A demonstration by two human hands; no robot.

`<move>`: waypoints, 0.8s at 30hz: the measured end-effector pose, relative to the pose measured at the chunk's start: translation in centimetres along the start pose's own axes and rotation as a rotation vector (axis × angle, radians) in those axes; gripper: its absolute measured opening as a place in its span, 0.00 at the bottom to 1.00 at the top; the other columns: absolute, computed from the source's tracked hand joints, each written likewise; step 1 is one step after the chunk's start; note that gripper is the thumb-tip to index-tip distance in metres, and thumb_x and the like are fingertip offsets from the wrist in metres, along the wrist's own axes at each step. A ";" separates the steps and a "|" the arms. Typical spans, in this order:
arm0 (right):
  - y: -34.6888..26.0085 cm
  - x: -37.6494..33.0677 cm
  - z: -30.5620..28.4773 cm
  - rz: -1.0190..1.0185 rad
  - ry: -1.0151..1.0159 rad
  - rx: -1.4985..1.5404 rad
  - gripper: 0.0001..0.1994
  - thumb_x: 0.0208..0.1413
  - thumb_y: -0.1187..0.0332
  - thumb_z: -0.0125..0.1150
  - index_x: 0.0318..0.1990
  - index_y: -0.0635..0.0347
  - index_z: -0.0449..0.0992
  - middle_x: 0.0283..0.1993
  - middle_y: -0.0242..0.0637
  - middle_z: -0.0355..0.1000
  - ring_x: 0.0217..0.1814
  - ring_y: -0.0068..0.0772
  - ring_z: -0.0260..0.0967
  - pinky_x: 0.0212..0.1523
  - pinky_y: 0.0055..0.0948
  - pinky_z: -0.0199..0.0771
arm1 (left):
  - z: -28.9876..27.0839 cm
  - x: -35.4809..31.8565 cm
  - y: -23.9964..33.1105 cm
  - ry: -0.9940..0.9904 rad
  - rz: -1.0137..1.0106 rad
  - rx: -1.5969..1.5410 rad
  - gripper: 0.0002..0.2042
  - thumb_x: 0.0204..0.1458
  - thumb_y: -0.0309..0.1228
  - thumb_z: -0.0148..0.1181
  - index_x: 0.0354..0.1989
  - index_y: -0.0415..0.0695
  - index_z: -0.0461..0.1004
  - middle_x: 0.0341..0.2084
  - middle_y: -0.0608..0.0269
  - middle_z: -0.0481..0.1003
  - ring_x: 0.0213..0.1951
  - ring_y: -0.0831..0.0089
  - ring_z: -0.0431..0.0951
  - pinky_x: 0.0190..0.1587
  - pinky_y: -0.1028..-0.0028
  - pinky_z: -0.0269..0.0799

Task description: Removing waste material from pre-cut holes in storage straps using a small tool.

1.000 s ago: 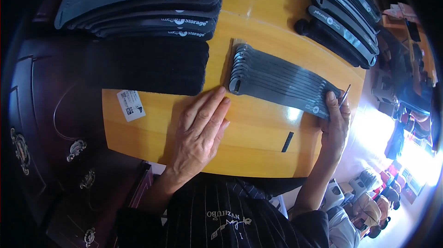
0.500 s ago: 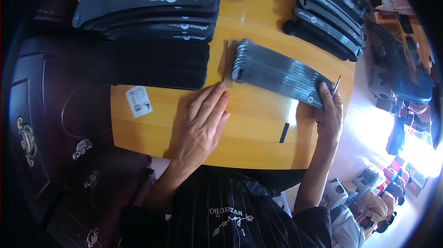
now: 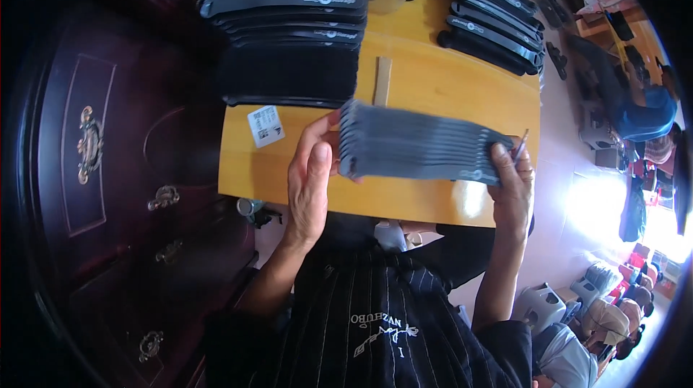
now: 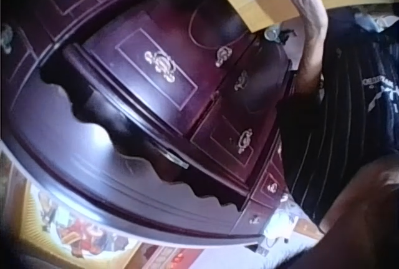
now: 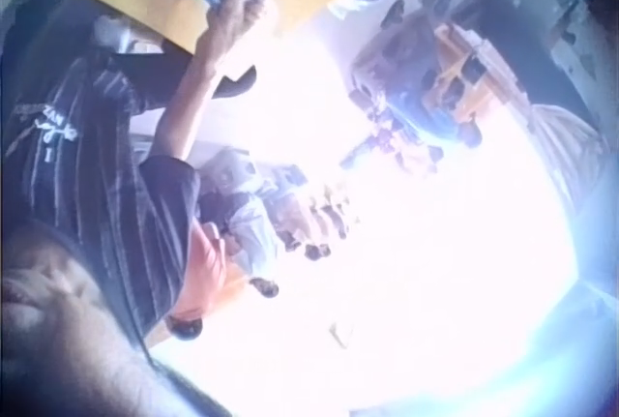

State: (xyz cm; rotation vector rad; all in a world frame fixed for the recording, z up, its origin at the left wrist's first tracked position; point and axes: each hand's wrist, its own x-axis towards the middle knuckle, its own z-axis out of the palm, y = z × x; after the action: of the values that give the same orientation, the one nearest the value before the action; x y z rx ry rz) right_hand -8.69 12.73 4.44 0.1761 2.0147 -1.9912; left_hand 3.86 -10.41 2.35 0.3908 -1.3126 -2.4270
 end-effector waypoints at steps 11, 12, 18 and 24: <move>-1.4 -2.5 9.8 0.043 -0.416 -0.228 0.14 0.58 0.61 0.60 0.44 0.62 0.73 0.26 0.25 0.68 0.28 0.17 0.63 0.34 0.21 0.67 | -7.5 1.9 5.8 0.413 0.201 0.521 0.10 0.59 0.37 0.57 0.40 0.43 0.76 0.27 0.75 0.73 0.29 0.90 0.68 0.32 0.87 0.63; -0.9 -1.7 10.6 0.042 -0.428 -0.222 0.14 0.58 0.61 0.60 0.44 0.62 0.73 0.26 0.25 0.68 0.28 0.17 0.63 0.34 0.21 0.67 | -8.3 2.3 6.4 0.421 0.206 0.529 0.10 0.59 0.37 0.57 0.40 0.43 0.76 0.27 0.75 0.73 0.29 0.90 0.68 0.32 0.87 0.63; 0.8 2.1 15.4 -0.420 -0.326 -0.235 0.18 0.54 0.66 0.64 0.47 0.65 0.67 0.27 0.39 0.75 0.29 0.22 0.71 0.32 0.25 0.69 | -9.7 5.4 8.3 0.398 0.153 0.551 0.12 0.57 0.37 0.59 0.43 0.43 0.75 0.31 0.72 0.74 0.29 0.89 0.68 0.29 0.87 0.61; 0.5 4.6 17.4 -0.404 -0.319 -0.331 0.17 0.54 0.65 0.63 0.45 0.65 0.67 0.27 0.40 0.75 0.27 0.26 0.72 0.31 0.26 0.71 | -12.1 9.6 8.3 0.448 0.350 1.044 0.14 0.54 0.33 0.61 0.46 0.39 0.76 0.28 0.68 0.71 0.26 0.83 0.66 0.30 0.80 0.65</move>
State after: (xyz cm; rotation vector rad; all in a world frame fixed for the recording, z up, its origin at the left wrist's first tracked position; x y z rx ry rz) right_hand -10.70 -5.11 2.78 -0.6249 2.2437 -1.7080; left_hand 1.48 -27.76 2.19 0.8041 -2.0818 -1.1158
